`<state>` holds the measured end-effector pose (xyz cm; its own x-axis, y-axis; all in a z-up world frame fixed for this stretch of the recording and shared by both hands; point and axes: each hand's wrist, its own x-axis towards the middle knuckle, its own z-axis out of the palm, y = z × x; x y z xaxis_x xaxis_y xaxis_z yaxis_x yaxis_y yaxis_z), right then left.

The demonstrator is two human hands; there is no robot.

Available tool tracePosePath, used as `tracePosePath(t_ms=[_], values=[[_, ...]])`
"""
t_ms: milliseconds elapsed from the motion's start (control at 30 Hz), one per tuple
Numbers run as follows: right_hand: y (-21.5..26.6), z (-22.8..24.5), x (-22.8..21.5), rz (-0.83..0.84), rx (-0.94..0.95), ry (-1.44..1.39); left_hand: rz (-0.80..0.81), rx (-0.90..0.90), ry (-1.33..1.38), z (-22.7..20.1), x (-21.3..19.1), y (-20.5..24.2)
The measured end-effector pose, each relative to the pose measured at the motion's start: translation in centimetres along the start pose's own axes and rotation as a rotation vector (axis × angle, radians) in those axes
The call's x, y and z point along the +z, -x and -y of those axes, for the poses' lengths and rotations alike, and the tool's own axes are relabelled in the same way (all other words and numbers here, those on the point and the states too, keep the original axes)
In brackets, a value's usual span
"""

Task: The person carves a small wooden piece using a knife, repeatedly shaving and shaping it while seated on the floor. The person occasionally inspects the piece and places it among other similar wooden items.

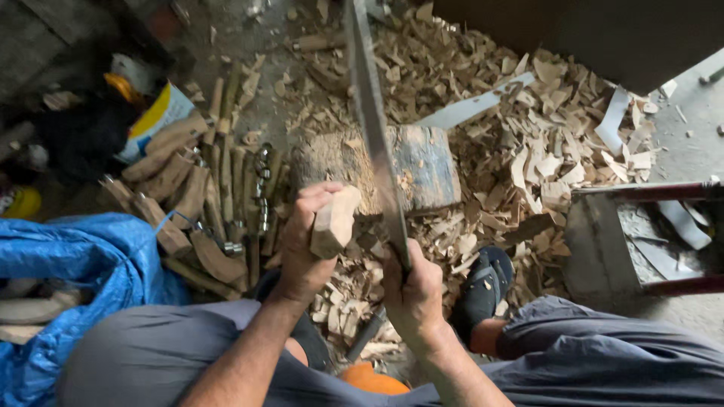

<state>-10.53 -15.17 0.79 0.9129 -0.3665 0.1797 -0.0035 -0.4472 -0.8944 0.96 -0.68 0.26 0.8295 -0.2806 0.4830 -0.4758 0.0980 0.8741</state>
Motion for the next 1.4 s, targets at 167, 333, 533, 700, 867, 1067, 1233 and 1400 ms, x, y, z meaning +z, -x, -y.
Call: tracePosePath(t_ms=[167,333,533,700,867,1067,1233,1400], values=[[-0.5,-1.2,1.8,0.156,0.391,0.056,-0.046,0.068,-0.186,-0.2,0.2,0.4],[0.0,-1.5,0.9,0.008,0.119,-0.024,-0.004,0.054,-0.344,0.6,0.0,0.7],[-0.4,0.3,1.5,0.087,0.086,0.084,-0.024,0.069,-0.302,0.0,0.2,0.8],[0.2,1.0,0.4,0.029,0.169,0.066,0.019,0.184,-0.23,0.5,-0.4,0.8],[0.0,-0.6,1.8,0.071,0.085,0.106,-0.029,0.011,-0.219,1.1,0.1,1.5],[1.1,-1.8,0.5,0.043,0.102,0.019,0.018,0.106,-0.223,0.5,-0.1,0.9],[1.0,-2.6,2.4,-0.015,0.47,-0.662,0.016,0.145,-0.221,0.2,0.2,1.2],[0.2,-1.3,1.1,0.014,-0.027,0.187,-0.035,-0.566,-0.004,1.0,0.3,2.0]])
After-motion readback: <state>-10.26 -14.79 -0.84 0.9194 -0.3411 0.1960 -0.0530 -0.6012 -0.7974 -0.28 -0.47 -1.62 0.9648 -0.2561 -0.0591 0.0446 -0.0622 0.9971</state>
